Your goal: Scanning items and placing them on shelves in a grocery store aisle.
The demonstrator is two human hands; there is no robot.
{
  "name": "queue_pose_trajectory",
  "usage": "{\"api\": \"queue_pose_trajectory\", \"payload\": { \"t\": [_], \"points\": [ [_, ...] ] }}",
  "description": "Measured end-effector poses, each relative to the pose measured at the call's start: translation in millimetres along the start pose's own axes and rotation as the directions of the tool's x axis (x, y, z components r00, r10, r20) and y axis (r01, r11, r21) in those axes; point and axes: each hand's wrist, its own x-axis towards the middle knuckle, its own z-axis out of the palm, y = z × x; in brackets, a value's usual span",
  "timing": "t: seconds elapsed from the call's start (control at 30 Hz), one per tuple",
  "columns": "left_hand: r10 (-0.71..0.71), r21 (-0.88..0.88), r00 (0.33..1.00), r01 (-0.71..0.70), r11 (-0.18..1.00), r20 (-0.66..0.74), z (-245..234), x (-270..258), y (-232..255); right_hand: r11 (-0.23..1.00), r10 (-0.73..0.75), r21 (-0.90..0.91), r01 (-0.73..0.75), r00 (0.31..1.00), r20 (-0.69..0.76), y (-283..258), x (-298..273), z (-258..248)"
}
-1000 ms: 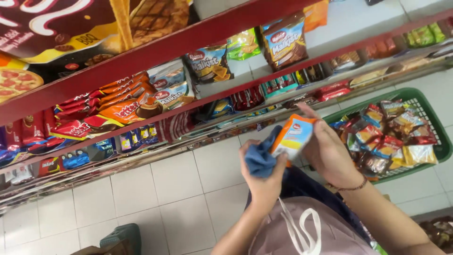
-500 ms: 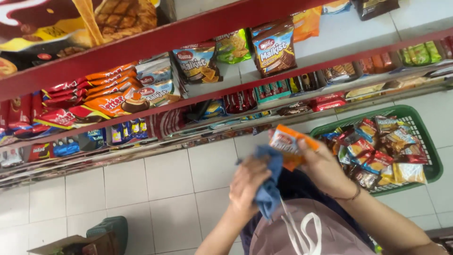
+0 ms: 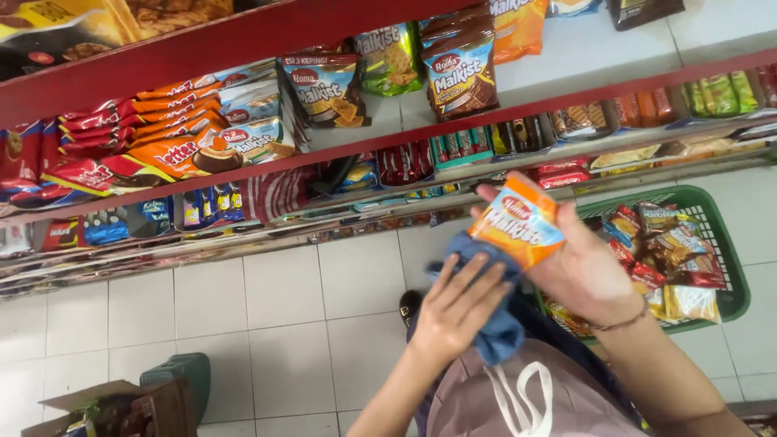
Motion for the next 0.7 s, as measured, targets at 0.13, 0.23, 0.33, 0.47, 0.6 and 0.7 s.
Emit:
{"api": "queue_pose_trajectory", "payload": {
  "t": [0.13, 0.23, 0.33, 0.47, 0.6, 0.7],
  "points": [
    [-0.158, -0.181, 0.984, 0.140, 0.974, -0.088, -4.0, -4.1, -4.1, 0.998, -0.031, -0.046, 0.030, 0.999, -0.018, 1.8, -2.2, -9.6],
    [-0.262, -0.226, 0.929, 0.205, 0.952, -0.261, -3.7, 17.7, 7.4, 0.994, 0.050, -0.089, -0.057, 0.996, -0.079, 40.3, -7.1, -32.8],
    [-0.285, -0.150, 0.920, 0.252, 0.956, -0.270, -4.4, 38.8, 18.5, 0.985, 0.152, -0.057, -0.161, 0.977, -0.148, 56.5, -7.2, -38.7],
    [-0.199, -0.051, 0.978, 0.196, 0.979, -0.068, -1.7, 23.9, 14.2, 0.997, 0.074, -0.019, -0.074, 0.997, 0.018, 21.9, 2.7, -11.5],
    [-0.102, 0.042, 0.995, 0.102, 0.994, 0.009, 10.6, -19.9, 2.3, 0.997, -0.018, -0.076, 0.023, 0.998, 0.065, 14.6, 5.2, -8.2],
    [-0.264, -0.161, 0.962, 0.251, 0.954, -0.064, 11.7, -24.1, -3.2, 0.979, -0.024, -0.203, 0.026, 1.000, 0.012, 37.3, 3.4, -31.4]
  ]
}}
